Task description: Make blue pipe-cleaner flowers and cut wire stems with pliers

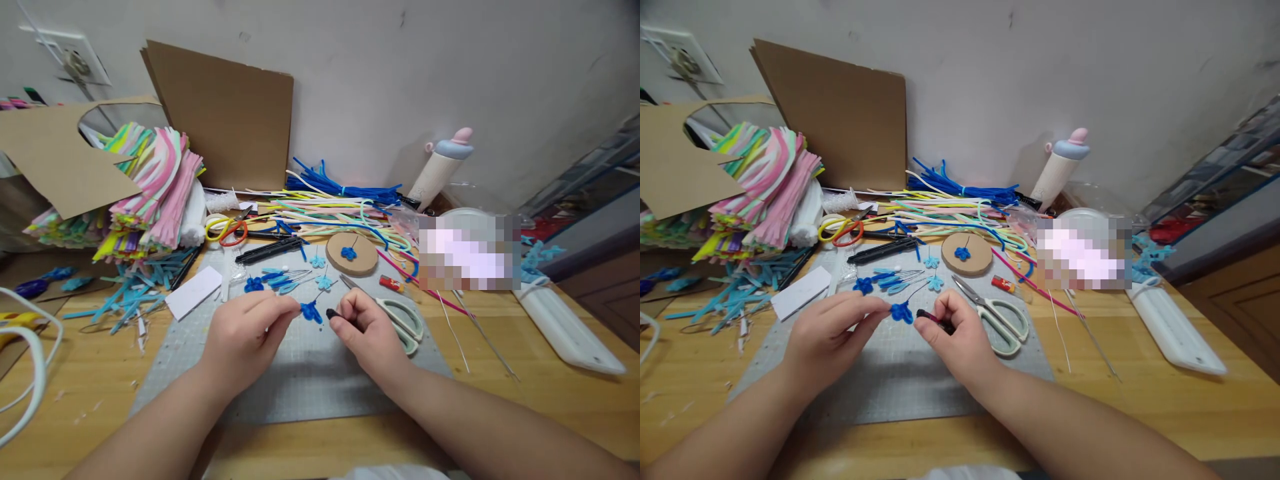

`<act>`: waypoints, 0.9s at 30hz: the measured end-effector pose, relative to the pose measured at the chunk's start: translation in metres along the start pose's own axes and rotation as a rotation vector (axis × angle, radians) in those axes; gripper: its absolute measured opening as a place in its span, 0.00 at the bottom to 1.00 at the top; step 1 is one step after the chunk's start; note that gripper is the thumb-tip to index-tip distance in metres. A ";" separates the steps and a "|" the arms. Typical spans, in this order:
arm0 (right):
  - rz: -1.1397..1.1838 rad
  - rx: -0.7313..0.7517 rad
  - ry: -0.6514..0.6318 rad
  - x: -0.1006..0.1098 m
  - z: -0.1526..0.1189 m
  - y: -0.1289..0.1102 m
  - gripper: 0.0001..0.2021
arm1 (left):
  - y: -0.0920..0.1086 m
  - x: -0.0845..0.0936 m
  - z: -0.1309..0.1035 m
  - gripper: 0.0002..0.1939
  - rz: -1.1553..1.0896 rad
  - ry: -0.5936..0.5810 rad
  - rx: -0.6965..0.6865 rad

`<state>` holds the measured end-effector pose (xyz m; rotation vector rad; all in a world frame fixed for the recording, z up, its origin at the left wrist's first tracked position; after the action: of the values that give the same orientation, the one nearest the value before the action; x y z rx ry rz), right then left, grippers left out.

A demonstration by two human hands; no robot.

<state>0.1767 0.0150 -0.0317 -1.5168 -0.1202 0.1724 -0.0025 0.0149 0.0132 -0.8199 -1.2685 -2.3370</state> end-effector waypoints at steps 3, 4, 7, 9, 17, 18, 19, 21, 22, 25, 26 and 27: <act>-0.095 -0.002 0.007 0.000 0.002 -0.002 0.16 | 0.003 -0.001 -0.004 0.09 0.208 0.017 -0.145; -0.121 0.000 0.009 0.000 0.002 -0.002 0.16 | 0.005 -0.002 -0.006 0.09 0.274 0.019 -0.187; -0.219 0.017 0.011 -0.001 0.003 -0.004 0.15 | 0.011 -0.005 -0.008 0.07 0.390 0.031 -0.294; -0.277 0.038 0.018 0.000 0.003 -0.005 0.15 | 0.016 -0.006 -0.009 0.06 0.417 0.054 -0.359; -0.320 0.064 0.033 -0.001 0.002 -0.005 0.14 | 0.020 -0.010 -0.009 0.04 0.440 0.044 -0.412; -0.316 0.065 0.034 -0.001 0.002 -0.004 0.14 | 0.020 -0.010 -0.009 0.04 0.441 0.043 -0.411; -0.315 0.065 0.037 -0.001 0.002 -0.004 0.14 | 0.020 -0.010 -0.010 0.04 0.441 0.042 -0.411; -0.318 0.065 0.035 -0.001 0.002 -0.004 0.14 | 0.020 -0.010 -0.010 0.04 0.441 0.036 -0.409; -0.320 0.064 0.032 -0.001 0.002 -0.004 0.14 | 0.019 -0.009 -0.010 0.04 0.440 0.036 -0.406; -0.325 0.054 0.018 -0.001 0.002 -0.004 0.14 | 0.020 -0.009 -0.011 0.04 0.437 0.040 -0.401; -0.327 0.052 0.018 -0.001 0.002 -0.004 0.14 | 0.020 -0.010 -0.011 0.04 0.435 0.041 -0.400; -0.327 0.052 0.023 -0.001 0.002 -0.005 0.14 | 0.020 -0.010 -0.010 0.04 0.434 0.040 -0.402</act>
<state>0.1751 0.0163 -0.0269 -1.4260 -0.3400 -0.1026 0.0129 -0.0041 0.0150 -1.0413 -0.5303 -2.2486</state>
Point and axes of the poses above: each hand's wrist, its own z-axis towards the middle knuckle, its own x-axis out of the back of the hand, y = z × x, the point moved 4 cm from there along z, towards the middle knuckle, and after that the axes turned 2 degrees about -y, right-handed, at the moved point
